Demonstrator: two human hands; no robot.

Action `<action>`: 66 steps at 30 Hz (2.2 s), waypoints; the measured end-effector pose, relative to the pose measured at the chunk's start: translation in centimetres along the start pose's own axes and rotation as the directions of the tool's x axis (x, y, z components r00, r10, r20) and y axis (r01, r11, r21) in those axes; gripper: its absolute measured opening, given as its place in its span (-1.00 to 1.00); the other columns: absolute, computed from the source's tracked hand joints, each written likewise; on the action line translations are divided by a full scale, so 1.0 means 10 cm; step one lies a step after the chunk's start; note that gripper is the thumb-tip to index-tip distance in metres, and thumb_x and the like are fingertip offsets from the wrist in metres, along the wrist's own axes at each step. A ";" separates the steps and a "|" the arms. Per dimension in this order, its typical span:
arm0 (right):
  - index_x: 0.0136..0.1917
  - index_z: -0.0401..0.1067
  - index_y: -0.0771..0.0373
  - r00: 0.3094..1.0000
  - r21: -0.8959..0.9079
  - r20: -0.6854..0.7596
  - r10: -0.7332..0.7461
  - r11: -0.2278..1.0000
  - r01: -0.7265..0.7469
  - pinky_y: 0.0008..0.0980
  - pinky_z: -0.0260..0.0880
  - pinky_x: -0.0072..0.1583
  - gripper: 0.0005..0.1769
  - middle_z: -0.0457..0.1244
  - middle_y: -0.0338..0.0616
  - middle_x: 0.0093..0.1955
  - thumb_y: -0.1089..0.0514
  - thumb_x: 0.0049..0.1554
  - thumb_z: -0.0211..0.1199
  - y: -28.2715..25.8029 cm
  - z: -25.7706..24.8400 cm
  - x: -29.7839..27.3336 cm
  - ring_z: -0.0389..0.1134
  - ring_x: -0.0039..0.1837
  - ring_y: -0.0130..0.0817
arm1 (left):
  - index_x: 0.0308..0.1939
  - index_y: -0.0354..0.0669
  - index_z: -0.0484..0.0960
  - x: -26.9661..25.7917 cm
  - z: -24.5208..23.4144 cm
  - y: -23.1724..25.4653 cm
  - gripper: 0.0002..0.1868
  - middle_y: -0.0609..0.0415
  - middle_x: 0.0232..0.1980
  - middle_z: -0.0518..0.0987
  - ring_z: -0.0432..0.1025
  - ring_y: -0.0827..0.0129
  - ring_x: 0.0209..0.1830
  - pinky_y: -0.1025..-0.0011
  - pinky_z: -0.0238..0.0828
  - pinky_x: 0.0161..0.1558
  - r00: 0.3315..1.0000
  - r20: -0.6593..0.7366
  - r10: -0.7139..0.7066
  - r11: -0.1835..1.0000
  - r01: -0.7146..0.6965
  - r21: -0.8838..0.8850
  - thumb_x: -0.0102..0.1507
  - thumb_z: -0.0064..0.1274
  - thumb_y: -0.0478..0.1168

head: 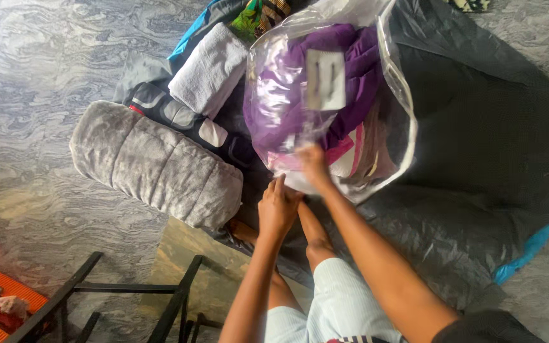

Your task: The person packs folded blankets and towels into a clear plastic storage bag on the floor, then places a white towel into a wooden wardrobe.

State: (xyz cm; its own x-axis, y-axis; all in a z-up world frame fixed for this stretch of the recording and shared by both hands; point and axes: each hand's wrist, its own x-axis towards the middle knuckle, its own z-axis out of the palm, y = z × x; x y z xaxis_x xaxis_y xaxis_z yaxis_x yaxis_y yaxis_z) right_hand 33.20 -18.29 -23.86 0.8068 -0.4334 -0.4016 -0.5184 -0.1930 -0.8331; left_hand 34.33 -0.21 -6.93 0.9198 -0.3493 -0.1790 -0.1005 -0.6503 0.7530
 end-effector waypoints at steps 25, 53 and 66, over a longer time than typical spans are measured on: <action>-0.10 0.56 0.30 0.707 -0.286 0.678 -0.203 0.812 0.508 -0.30 0.35 -0.16 -0.68 0.38 -0.03 -0.26 -0.03 0.19 0.30 -2.53 1.54 -0.30 0.38 -0.24 -0.30 | 0.04 -0.27 0.66 -0.63 -0.52 -2.04 -0.60 0.00 -0.14 0.70 0.57 0.38 -0.19 0.44 0.48 -0.14 0.602 -0.062 -0.796 0.468 0.547 -0.694 0.34 0.06 0.00; 0.56 -0.06 0.47 0.833 -0.597 0.554 -0.023 0.686 0.416 -0.15 0.04 0.47 0.12 -0.02 0.39 0.55 -0.33 0.11 0.32 0.36 4.15 1.20 0.00 0.57 0.17 | 0.22 -0.29 0.56 -0.71 -0.15 -5.39 -0.27 -0.29 0.19 0.58 0.46 -0.07 0.23 0.14 0.35 0.22 0.421 -0.232 -0.877 0.478 0.715 -0.510 0.29 -0.01 0.29; 0.59 -0.20 0.54 0.886 -0.512 0.463 -0.021 0.810 0.286 -0.17 0.00 0.53 0.23 -0.11 0.44 0.59 -0.27 0.12 0.43 1.37 4.19 1.79 -0.07 0.62 0.16 | 0.40 -0.10 0.34 -0.47 0.36 -6.55 -0.19 0.01 0.43 0.37 0.30 0.24 0.34 0.25 0.22 0.25 0.289 0.135 -0.948 -0.031 0.337 -0.941 0.34 -0.24 0.42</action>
State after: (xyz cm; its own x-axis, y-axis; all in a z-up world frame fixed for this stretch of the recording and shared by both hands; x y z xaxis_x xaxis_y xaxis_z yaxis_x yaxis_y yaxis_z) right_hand 52.42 8.23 -58.42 0.8570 0.0271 -0.5146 -0.3339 -0.7314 -0.5946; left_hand 35.23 41.53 -57.69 0.3099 0.4241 -0.8509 0.6704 0.5371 0.5119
